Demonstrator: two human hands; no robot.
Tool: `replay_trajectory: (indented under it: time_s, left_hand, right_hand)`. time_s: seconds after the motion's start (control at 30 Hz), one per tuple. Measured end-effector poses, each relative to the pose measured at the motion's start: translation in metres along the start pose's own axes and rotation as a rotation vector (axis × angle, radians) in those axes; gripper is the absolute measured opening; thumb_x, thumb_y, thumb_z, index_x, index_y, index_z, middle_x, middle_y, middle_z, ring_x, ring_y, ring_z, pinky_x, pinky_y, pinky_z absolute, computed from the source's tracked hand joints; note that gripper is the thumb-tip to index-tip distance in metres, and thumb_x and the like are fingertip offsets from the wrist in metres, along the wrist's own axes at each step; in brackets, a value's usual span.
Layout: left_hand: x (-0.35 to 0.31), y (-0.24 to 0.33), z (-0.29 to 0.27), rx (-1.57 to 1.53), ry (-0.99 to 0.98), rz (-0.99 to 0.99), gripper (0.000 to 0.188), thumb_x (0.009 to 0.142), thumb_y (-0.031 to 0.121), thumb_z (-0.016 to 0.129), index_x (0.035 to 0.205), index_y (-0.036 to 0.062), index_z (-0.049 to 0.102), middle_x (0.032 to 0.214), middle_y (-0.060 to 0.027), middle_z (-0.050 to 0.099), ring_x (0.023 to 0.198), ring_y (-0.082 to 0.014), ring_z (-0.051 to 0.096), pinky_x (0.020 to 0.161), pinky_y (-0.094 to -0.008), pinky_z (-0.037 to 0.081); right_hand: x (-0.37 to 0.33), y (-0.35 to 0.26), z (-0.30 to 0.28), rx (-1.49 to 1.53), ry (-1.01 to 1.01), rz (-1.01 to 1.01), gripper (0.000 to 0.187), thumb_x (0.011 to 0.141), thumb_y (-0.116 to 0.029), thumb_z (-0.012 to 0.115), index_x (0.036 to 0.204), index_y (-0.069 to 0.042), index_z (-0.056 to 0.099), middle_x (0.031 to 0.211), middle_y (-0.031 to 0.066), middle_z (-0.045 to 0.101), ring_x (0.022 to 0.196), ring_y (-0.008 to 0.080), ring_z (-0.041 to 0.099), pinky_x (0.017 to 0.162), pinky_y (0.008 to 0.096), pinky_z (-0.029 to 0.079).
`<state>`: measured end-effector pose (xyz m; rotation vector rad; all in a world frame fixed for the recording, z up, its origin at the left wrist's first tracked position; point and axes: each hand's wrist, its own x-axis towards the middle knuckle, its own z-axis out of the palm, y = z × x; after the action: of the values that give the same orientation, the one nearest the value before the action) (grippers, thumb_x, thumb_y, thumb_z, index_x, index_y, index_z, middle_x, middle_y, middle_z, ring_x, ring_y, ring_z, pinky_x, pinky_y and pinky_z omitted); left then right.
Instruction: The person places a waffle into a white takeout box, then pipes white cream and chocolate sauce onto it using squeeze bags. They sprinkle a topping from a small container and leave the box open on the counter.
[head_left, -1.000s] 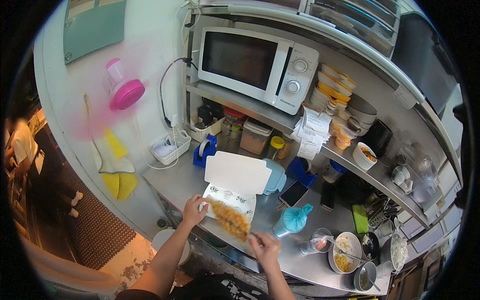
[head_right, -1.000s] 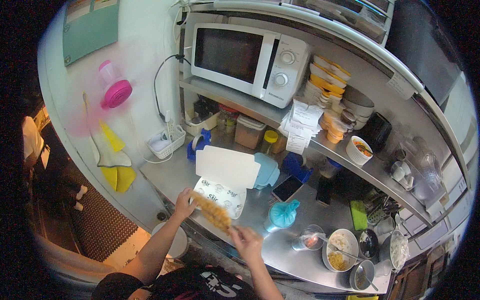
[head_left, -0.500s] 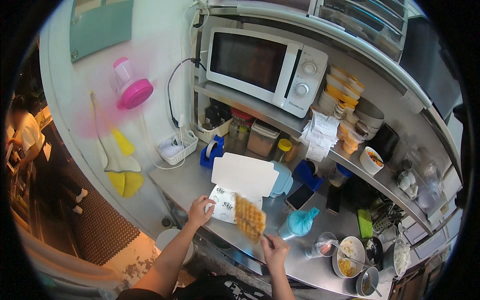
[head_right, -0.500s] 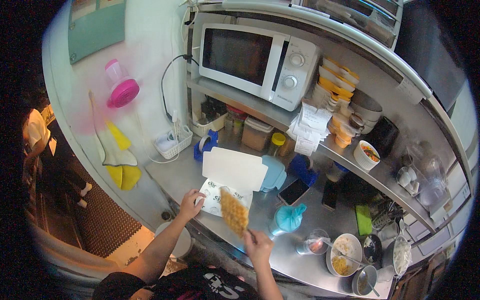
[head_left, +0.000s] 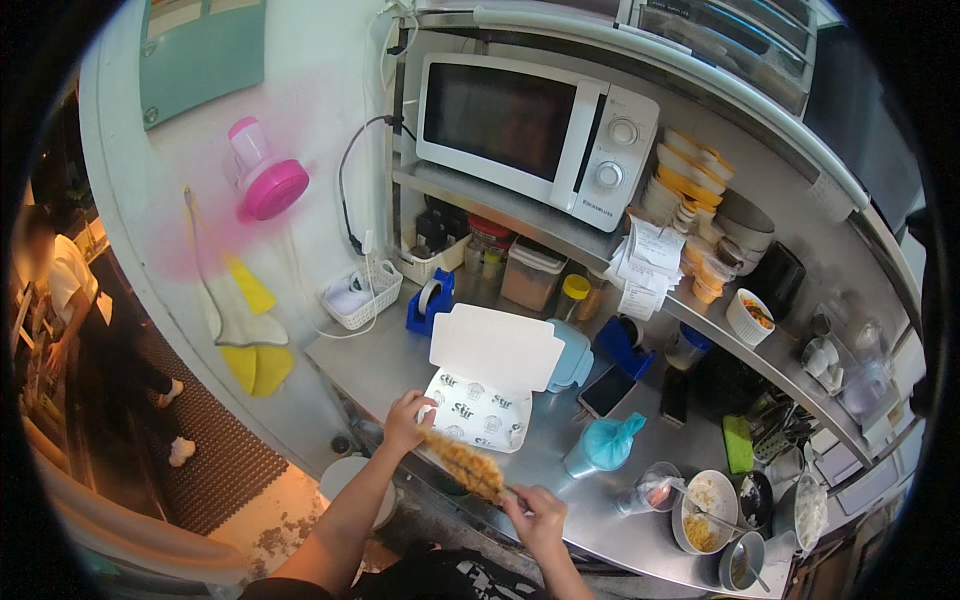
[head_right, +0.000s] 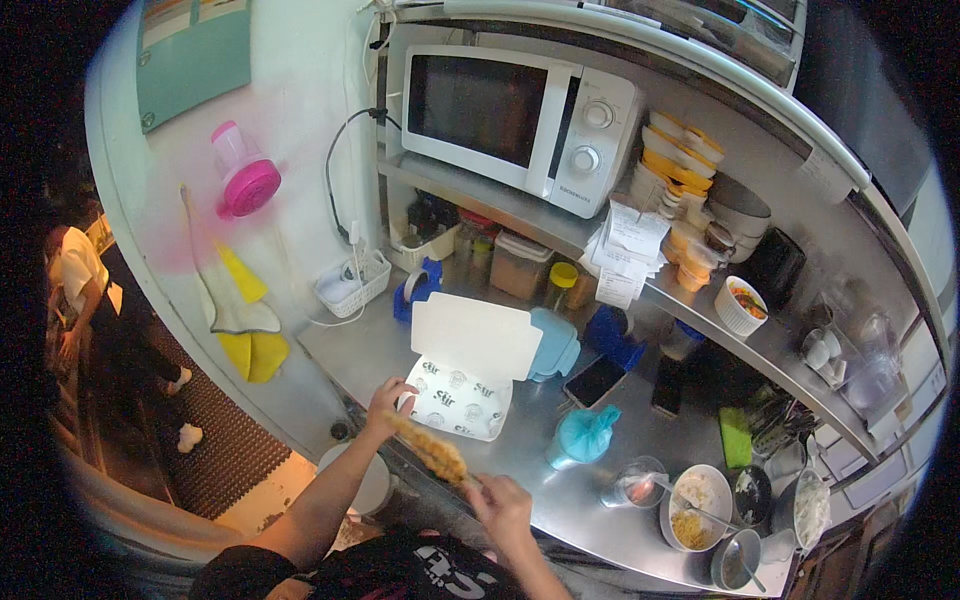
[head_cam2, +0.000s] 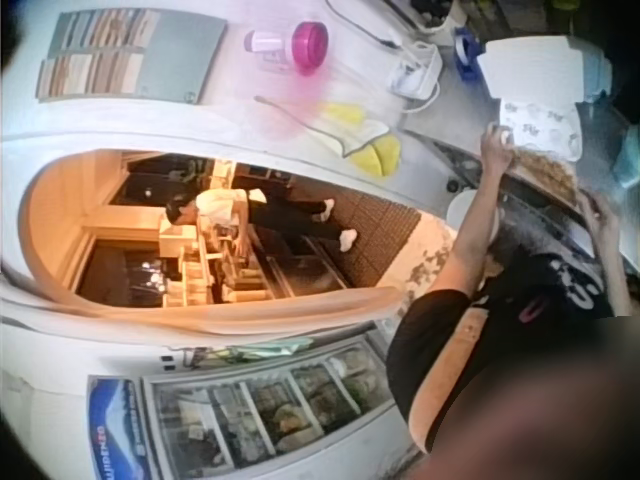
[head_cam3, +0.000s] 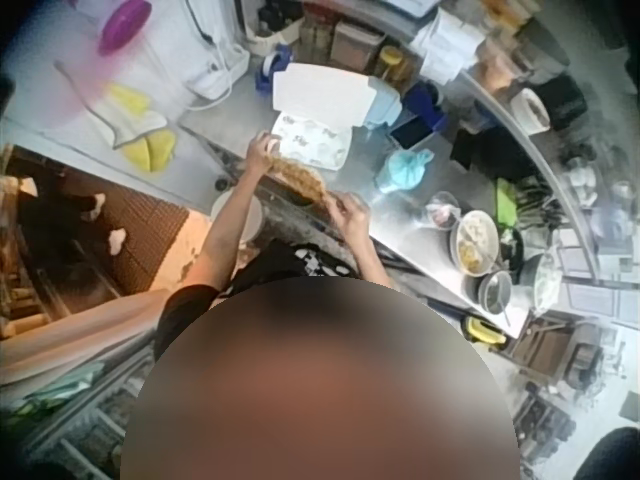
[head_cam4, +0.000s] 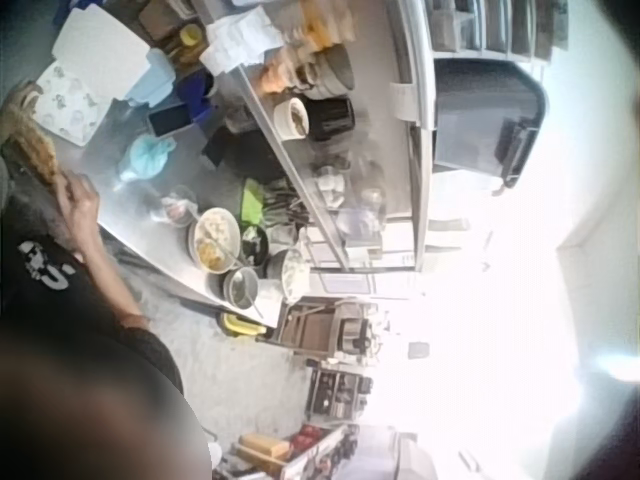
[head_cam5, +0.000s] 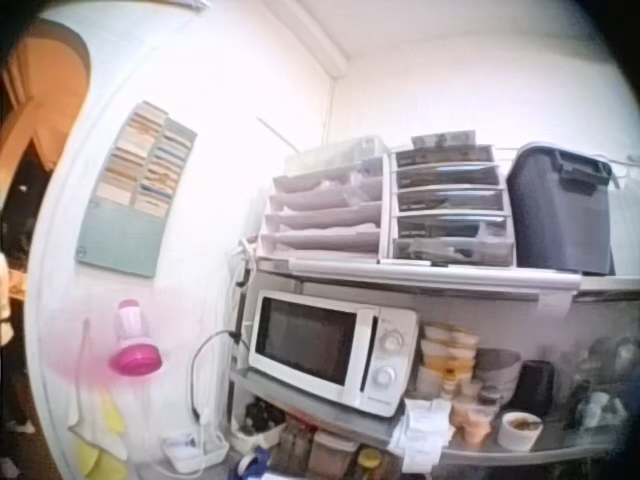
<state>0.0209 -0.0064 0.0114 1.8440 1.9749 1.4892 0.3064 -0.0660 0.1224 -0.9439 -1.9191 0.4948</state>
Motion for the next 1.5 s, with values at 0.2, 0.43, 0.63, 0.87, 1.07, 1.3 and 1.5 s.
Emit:
replay_trajectory:
  time_s: [0.2, 0.43, 0.63, 0.87, 1.07, 1.3, 1.5]
  left_hand:
    - [0.002, -0.003, 0.000, -0.035, -0.047, -0.012, 0.013, 0.079, 0.019, 0.064, 0.091, 0.0131, 0.066, 0.101, -0.0092, 0.058, 0.092, -0.0319, 0.056, 0.082, -0.0389, 0.043]
    - [-0.001, -0.002, 0.000, -0.011, -0.021, -0.009, 0.014, 0.079, 0.018, 0.064, 0.091, 0.0131, 0.066, 0.101, -0.0095, 0.058, 0.092, -0.0320, 0.056, 0.082, -0.0388, 0.044]
    - [0.001, -0.004, 0.001, -0.016, -0.038, -0.018, 0.014, 0.079, 0.019, 0.064, 0.091, 0.0130, 0.066, 0.102, -0.0095, 0.058, 0.093, -0.0325, 0.056, 0.083, -0.0397, 0.044]
    - [0.001, 0.000, -0.002, -0.017, -0.035, -0.022, 0.014, 0.079, 0.018, 0.064, 0.091, 0.0134, 0.066, 0.102, -0.0093, 0.058, 0.093, -0.0320, 0.056, 0.083, -0.0394, 0.044]
    - [0.000, -0.001, 0.000, -0.010, -0.033, -0.021, 0.014, 0.079, 0.018, 0.064, 0.091, 0.0133, 0.066, 0.102, -0.0094, 0.058, 0.092, -0.0316, 0.056, 0.083, -0.0390, 0.044]
    - [0.001, -0.004, -0.001, -0.047, -0.107, -0.114, 0.014, 0.078, 0.018, 0.064, 0.092, 0.0134, 0.066, 0.101, -0.0086, 0.058, 0.092, -0.0312, 0.056, 0.083, -0.0396, 0.043]
    - [0.000, -0.005, 0.002, -0.048, -0.027, -0.026, 0.013, 0.079, 0.018, 0.064, 0.090, 0.0128, 0.066, 0.101, -0.0087, 0.058, 0.092, -0.0318, 0.056, 0.083, -0.0399, 0.044]
  right_hand:
    - [0.005, 0.004, -0.005, -0.090, 0.135, 0.079, 0.016, 0.073, -0.010, 0.076, 0.084, -0.002, 0.068, 0.062, 0.0099, 0.059, 0.051, 0.0213, 0.057, 0.048, 0.0314, 0.046]
    - [0.005, 0.004, -0.007, -0.137, 0.125, 0.023, 0.017, 0.071, -0.010, 0.077, 0.083, -0.003, 0.068, 0.060, 0.0094, 0.057, 0.051, 0.0212, 0.056, 0.046, 0.0324, 0.043]
    - [0.000, -0.006, -0.011, -0.042, 0.001, -0.241, 0.017, 0.071, -0.009, 0.076, 0.085, -0.004, 0.068, 0.060, 0.0084, 0.056, 0.051, 0.0204, 0.055, 0.045, 0.0318, 0.043]
    - [0.003, -0.006, -0.018, 0.047, 0.174, 0.187, 0.014, 0.074, -0.006, 0.074, 0.087, 0.000, 0.069, 0.063, 0.0050, 0.059, 0.052, 0.0121, 0.054, 0.047, 0.0265, 0.041]
    - [-0.004, 0.006, -0.008, 0.860, 0.128, 0.754, 0.016, 0.082, -0.010, 0.068, 0.080, 0.005, 0.067, 0.059, -0.0006, 0.052, 0.048, 0.0078, 0.042, 0.045, 0.0229, 0.030]
    - [-0.014, 0.002, -0.002, 0.596, 0.117, 0.691, 0.015, 0.080, -0.010, 0.071, 0.083, 0.005, 0.068, 0.066, 0.0000, 0.060, 0.054, 0.0073, 0.050, 0.047, 0.0227, 0.039]
    - [-0.002, -0.007, -0.008, -0.016, 0.136, 0.086, 0.015, 0.074, -0.007, 0.074, 0.084, 0.003, 0.068, 0.060, 0.0073, 0.057, 0.051, 0.0135, 0.051, 0.048, 0.0270, 0.039]
